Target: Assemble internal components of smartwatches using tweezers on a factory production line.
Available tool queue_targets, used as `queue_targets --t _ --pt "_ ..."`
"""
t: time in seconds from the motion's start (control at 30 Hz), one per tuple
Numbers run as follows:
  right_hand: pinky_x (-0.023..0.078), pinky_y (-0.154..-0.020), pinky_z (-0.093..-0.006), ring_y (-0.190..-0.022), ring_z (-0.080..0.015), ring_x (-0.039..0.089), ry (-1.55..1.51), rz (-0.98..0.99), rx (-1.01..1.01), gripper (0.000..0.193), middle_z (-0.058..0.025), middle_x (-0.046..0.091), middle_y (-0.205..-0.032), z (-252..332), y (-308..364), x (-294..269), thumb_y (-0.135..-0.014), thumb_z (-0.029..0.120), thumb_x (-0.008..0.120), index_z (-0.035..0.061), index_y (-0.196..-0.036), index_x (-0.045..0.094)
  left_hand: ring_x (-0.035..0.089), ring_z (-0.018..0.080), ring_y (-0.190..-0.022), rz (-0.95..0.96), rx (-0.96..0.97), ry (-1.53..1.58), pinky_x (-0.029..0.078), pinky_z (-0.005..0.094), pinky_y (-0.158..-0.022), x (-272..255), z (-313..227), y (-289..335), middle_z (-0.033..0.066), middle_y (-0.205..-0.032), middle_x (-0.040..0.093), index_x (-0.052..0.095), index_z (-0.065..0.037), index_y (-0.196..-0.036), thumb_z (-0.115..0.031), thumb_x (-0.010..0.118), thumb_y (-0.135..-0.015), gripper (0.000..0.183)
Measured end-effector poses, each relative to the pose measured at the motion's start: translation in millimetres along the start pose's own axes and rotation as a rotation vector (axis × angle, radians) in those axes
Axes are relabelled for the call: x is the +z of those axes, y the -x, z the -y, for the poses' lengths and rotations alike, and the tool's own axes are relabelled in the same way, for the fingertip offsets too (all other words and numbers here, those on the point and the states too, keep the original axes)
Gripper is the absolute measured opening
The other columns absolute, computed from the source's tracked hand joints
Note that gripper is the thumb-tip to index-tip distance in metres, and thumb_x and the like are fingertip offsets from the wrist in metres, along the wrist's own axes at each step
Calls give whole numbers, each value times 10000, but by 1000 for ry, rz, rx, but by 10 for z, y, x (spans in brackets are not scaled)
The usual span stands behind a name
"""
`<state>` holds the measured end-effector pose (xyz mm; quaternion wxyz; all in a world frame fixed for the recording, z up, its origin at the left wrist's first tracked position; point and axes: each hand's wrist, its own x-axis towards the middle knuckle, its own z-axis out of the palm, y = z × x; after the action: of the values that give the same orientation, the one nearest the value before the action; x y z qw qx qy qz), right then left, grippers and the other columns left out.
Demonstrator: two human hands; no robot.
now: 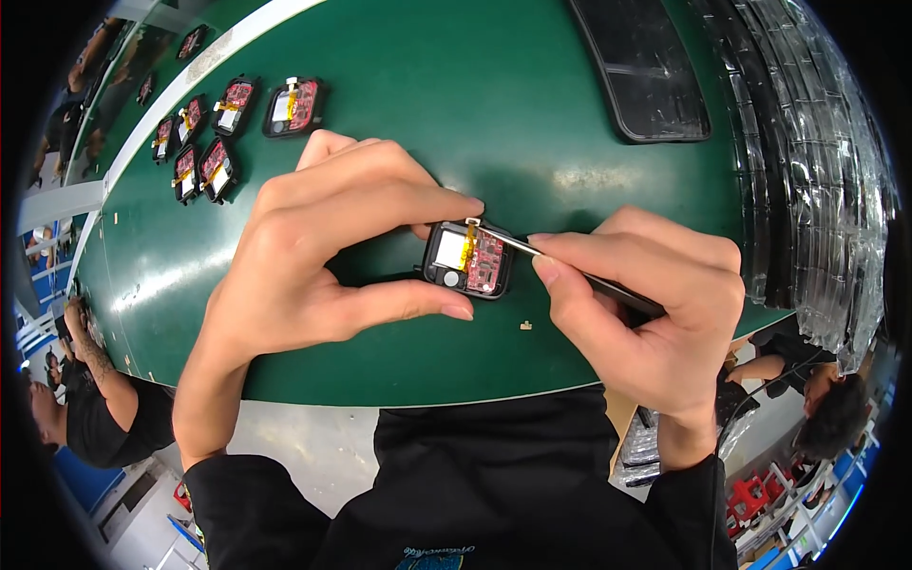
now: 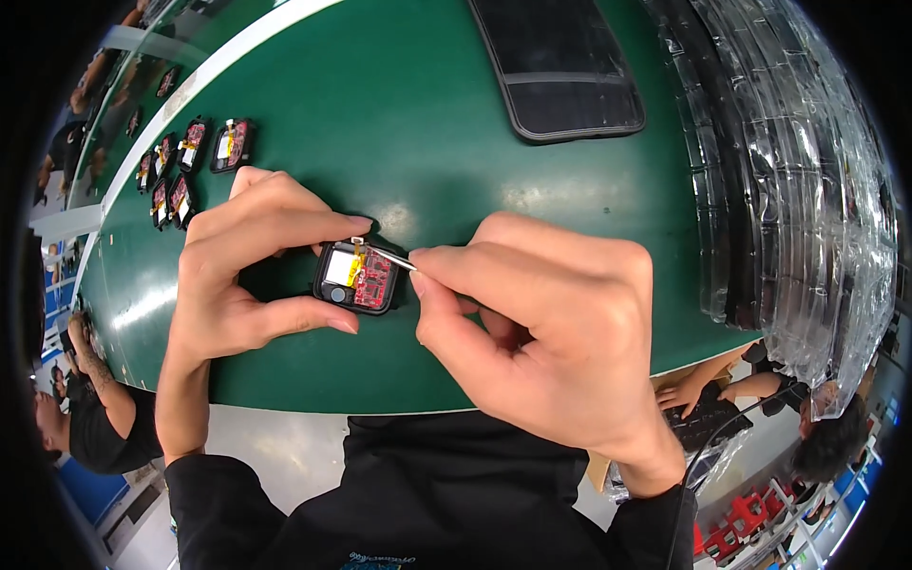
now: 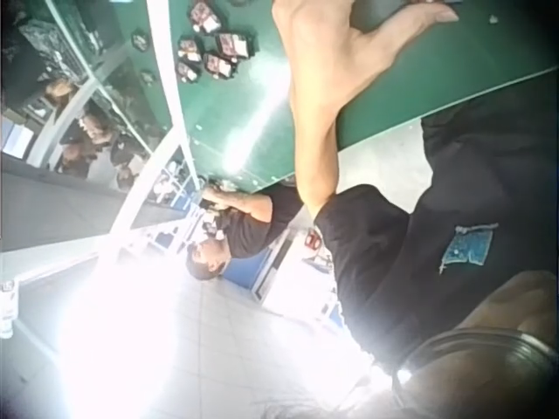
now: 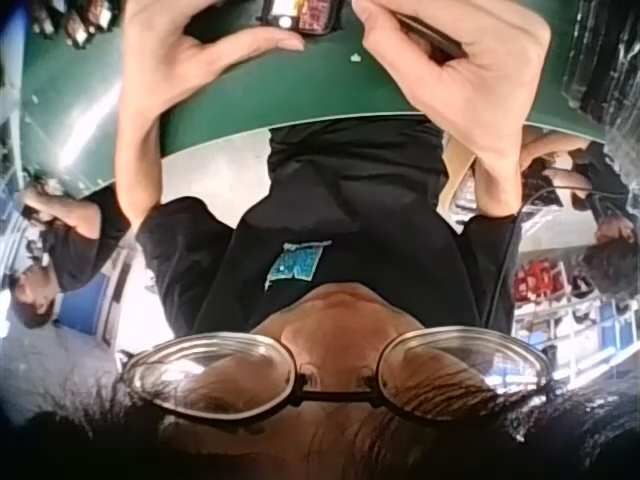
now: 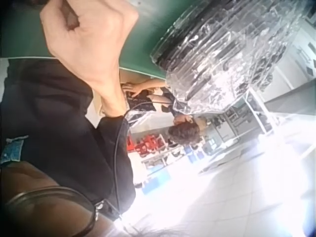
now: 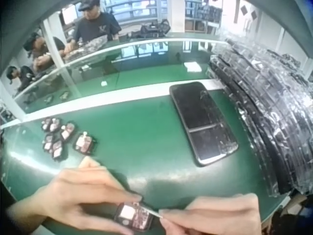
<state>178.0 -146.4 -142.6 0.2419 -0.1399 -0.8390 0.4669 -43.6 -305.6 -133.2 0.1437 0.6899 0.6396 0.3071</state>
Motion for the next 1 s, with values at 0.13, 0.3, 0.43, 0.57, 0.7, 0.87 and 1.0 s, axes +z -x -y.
queue_targets --t 0.13,0.3,0.43,0.57,0.7,0.87,1.0 --pt "335 -474 -236 -502 -62 516 77 -17 -69 248 -38 667 -684 -6 21 -26 -774 -93 850 -41 -1016 860 626 172 -751 -18 -23 1 418 315 -741 -1 -5 2 46 -910 750 828 -5 -1122 -427 1026 -610 693" --pt "348 -449 -216 -496 -41 513 182 -67 -189 314 -30 690 -747 -32 39 25 -756 -96 872 -24 -1061 869 623 157 -741 -8 -8 -14 411 304 -719 -9 15 -1 37 -905 749 825 -17 -1112 -433 1025 -625 672" --pt "351 -445 -221 -499 -52 527 196 -64 -211 310 -34 699 -751 -70 40 64 -761 -99 873 -18 -1061 871 629 158 -751 -4 -6 -6 414 299 -716 -16 11 -4 43 -924 757 826 -14 -1112 -431 1021 -631 667" --pt "359 -465 -234 -524 -76 568 150 -56 -188 255 -52 706 -724 -68 28 54 -787 -96 859 -23 -1031 872 632 158 -771 30 11 22 413 297 -703 -65 101 1 52 -955 770 830 -10 -1121 -452 1009 -635 680" --pt "372 -487 -248 -542 -87 591 56 26 -66 211 -61 703 -692 -13 0 -9 -805 -89 849 -34 -1008 870 636 158 -810 94 -12 85 410 295 -685 -115 143 8 63 -998 783 842 -12 -1129 -493 987 -641 700" --pt "368 -484 -251 -539 -84 584 11 35 -59 206 -62 704 -694 -25 -5 -11 -809 -90 850 -35 -1007 868 640 160 -829 96 3 87 406 290 -677 -112 135 4 67 -1010 783 849 -7 -1121 -504 980 -648 699" --pt "359 -482 -253 -535 -83 576 -5 41 -50 195 -58 697 -685 -41 9 -7 -817 -92 847 -33 -1002 868 659 165 -835 98 6 80 412 295 -712 -109 127 -3 68 -992 781 848 -1 -1123 -513 975 -653 707"
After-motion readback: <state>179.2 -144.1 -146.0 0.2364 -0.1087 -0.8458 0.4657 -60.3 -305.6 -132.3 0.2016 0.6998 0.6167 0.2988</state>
